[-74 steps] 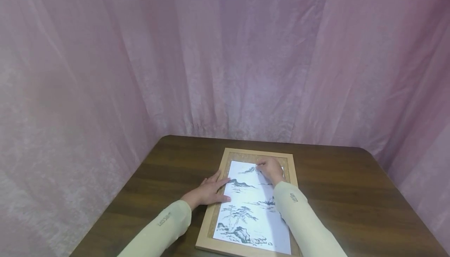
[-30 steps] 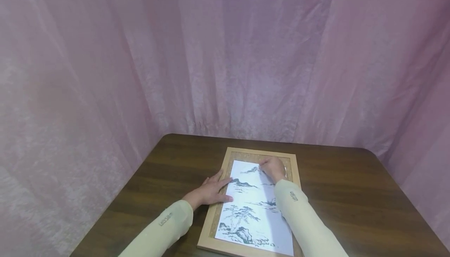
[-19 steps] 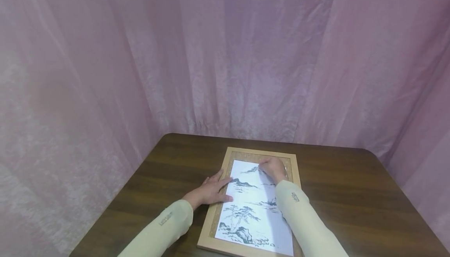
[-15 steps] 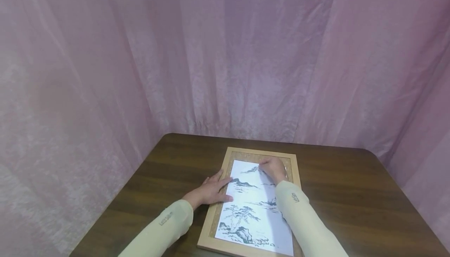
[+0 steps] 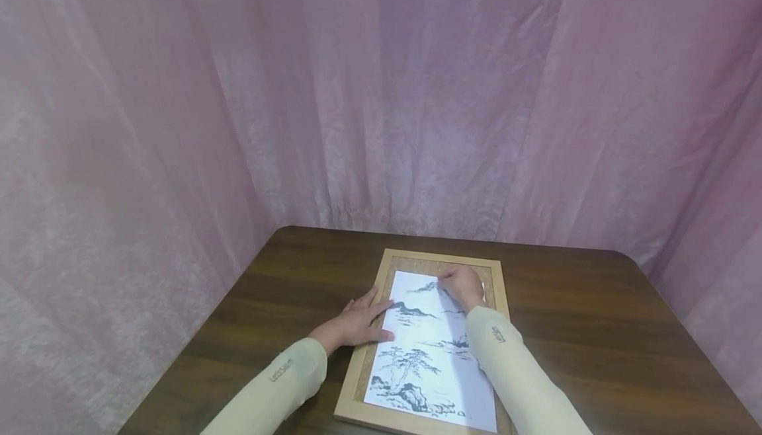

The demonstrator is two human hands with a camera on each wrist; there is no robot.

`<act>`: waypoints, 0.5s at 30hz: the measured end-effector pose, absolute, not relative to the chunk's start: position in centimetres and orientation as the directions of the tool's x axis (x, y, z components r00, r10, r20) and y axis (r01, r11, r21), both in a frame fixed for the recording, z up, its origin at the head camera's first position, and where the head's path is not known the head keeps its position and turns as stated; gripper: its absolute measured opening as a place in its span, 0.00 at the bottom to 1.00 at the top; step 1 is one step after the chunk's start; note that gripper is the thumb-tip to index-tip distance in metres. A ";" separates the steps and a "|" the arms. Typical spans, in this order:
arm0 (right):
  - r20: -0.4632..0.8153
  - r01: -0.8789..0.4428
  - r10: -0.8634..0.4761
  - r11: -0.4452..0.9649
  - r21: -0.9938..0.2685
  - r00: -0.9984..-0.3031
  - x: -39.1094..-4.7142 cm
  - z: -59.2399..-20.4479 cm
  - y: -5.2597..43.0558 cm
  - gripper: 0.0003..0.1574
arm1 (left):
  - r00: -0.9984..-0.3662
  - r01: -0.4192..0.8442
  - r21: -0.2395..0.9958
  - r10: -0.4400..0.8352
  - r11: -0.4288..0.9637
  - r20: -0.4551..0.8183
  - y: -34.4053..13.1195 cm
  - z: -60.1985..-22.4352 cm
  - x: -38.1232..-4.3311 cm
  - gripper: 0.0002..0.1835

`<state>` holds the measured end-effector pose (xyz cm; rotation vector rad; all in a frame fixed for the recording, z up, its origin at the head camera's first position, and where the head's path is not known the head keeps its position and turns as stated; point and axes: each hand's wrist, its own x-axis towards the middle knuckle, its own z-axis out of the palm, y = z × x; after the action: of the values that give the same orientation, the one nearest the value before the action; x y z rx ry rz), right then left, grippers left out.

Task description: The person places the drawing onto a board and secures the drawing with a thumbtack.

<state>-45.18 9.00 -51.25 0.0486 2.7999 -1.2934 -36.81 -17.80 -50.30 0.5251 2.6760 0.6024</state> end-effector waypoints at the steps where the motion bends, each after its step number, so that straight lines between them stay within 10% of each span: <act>1: -0.065 0.052 0.005 0.649 -0.759 -0.998 -45.2 -51.3 8.9 0.09 | -0.871 0.275 0.465 0.423 0.842 -0.249 -17.8 -50.3 -36.8 0.44; 15: -0.115 0.085 -0.006 0.642 -0.762 -0.993 -45.1 -50.6 9.3 0.12 | -0.872 0.277 0.454 0.420 0.847 -0.250 -17.7 -50.5 -37.1 0.45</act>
<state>-45.10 9.28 -50.65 0.0658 2.7481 -1.2844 -37.05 -17.70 -50.48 0.5234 2.6818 0.5861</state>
